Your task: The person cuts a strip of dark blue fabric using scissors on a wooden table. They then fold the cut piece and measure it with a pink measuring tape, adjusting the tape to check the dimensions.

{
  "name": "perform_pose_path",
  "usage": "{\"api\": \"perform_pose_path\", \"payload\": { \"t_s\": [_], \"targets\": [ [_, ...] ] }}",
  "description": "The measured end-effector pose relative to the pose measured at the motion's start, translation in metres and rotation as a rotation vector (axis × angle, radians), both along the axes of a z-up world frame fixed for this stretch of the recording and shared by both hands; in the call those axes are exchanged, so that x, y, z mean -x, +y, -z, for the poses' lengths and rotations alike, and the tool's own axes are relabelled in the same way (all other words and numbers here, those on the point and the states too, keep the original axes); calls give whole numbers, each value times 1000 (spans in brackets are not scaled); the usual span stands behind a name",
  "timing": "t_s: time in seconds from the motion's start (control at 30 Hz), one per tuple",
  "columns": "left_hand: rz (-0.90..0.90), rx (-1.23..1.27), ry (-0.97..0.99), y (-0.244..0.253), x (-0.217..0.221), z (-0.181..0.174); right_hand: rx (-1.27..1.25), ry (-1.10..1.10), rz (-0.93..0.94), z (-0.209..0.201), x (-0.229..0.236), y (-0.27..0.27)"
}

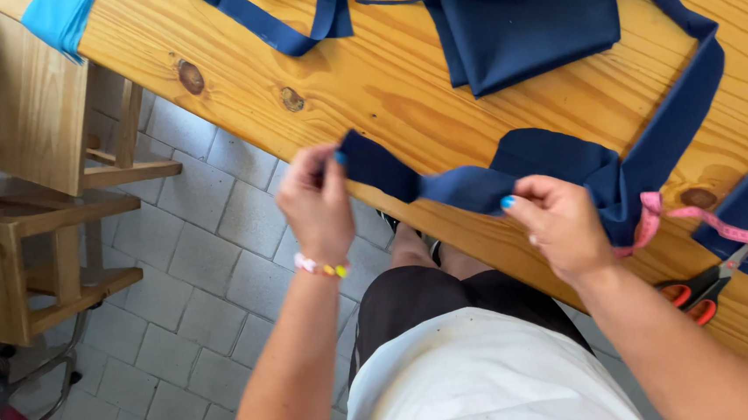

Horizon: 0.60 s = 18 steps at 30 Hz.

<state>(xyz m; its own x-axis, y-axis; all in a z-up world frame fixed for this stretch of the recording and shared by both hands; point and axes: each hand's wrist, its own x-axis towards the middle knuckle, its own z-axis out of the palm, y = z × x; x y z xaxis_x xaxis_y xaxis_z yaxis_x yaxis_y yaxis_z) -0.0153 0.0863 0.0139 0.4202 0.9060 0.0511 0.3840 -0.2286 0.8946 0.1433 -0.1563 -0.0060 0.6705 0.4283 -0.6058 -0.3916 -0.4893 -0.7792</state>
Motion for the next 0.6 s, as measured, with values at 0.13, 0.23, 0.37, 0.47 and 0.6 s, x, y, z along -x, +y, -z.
{"api": "perform_pose_path", "payload": {
  "t_s": [0.13, 0.23, 0.37, 0.47, 0.6],
  "targets": [
    [21, -113, 86, 61, 2, 37, 69, 71, 66, 11, 5, -9],
    [25, -133, 136, 83, 1, 72, 165, 76, 17, 5, 15, -2],
    [100, -242, 192, 87, 5, 88, 402, -77, -157, 32, 23, -15],
    [83, -400, 255, 87, 6, 74, 484, -508, -375, 28, 26, -14],
    [424, -645, 205, 88, 18, 65, 375, -1176, -734, 1, 36, -4]
  ]
}}
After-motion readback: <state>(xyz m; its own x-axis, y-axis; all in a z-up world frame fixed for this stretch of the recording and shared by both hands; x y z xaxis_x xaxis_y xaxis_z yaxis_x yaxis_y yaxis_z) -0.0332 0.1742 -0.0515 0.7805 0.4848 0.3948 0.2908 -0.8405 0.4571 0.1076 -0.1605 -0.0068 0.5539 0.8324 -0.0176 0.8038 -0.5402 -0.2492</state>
